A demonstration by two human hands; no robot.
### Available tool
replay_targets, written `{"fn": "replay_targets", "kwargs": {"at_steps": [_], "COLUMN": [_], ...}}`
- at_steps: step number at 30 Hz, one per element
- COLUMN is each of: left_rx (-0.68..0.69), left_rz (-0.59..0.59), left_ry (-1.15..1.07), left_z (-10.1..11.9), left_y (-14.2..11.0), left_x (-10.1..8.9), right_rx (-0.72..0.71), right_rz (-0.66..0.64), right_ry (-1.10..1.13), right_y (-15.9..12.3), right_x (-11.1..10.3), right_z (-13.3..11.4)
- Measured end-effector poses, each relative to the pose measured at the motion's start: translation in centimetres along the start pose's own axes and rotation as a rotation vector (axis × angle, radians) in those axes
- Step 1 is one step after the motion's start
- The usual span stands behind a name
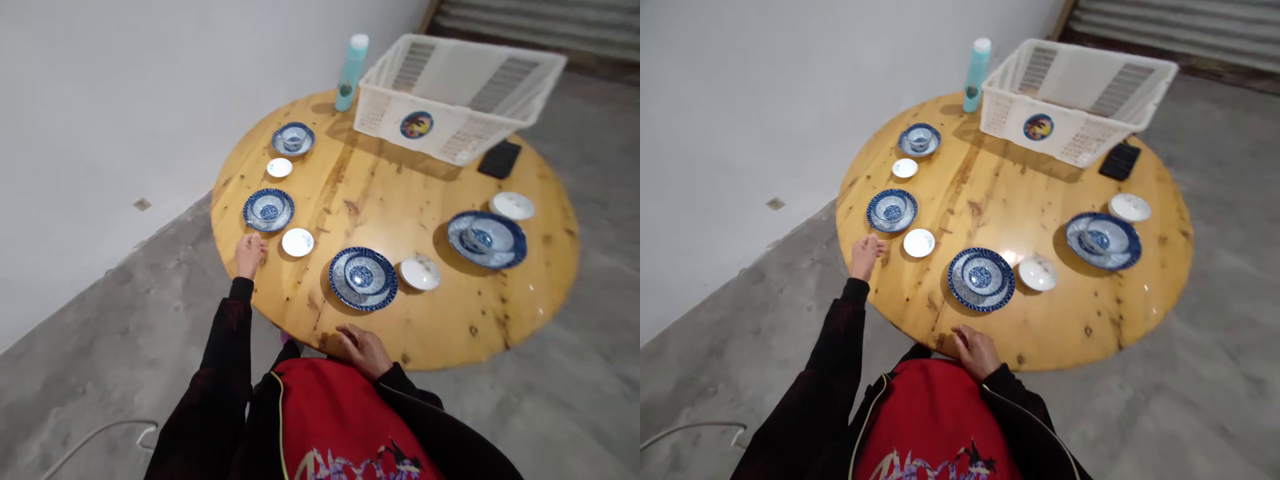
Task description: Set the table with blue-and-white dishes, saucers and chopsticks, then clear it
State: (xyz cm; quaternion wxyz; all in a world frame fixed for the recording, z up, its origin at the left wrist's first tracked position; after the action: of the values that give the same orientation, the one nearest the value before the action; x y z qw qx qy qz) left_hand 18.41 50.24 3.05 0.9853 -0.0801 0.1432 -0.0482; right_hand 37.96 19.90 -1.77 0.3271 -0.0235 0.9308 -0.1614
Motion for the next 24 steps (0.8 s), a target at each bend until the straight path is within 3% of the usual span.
{"fn": "replay_targets", "kwargs": {"at_steps": [5,8,17,24], "left_rx": [0.010,0.006,-0.059,-0.067], "left_rz": [-0.058,-0.074,-0.093,-0.102], "left_ry": [0.111,0.161,0.240,0.260], "left_z": [-0.3,-0.5,-0.3,-0.7], "left_y": [7.2,10.0,11.5,12.6], "left_x": [0.4,1.5,1.9,1.5], "right_rx": [0.142,0.209,0.230,0.257], "right_rz": [0.020,0.058,0.132,0.132], "right_ry": [-0.025,-0.011,0.109,0.095], "right_y": [0.0,0.1,1.6,3.0], "right_x": [0.1,-0.6,-0.7,-0.4], "right_z": [-1.6,-1.5,0.4,0.0]}}
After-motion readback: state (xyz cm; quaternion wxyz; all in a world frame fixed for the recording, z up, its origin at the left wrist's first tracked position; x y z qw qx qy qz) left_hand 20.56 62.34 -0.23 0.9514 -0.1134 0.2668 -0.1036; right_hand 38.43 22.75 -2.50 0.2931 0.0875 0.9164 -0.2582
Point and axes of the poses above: each hand's wrist, its own y-axis towards the middle knuckle, its own x-axis out of the palm, z = x × y, the point moved 3 cm from there along y, towards the middle knuckle, and after that the axes turned 5 degrees about -z, right-handed, at the moved point
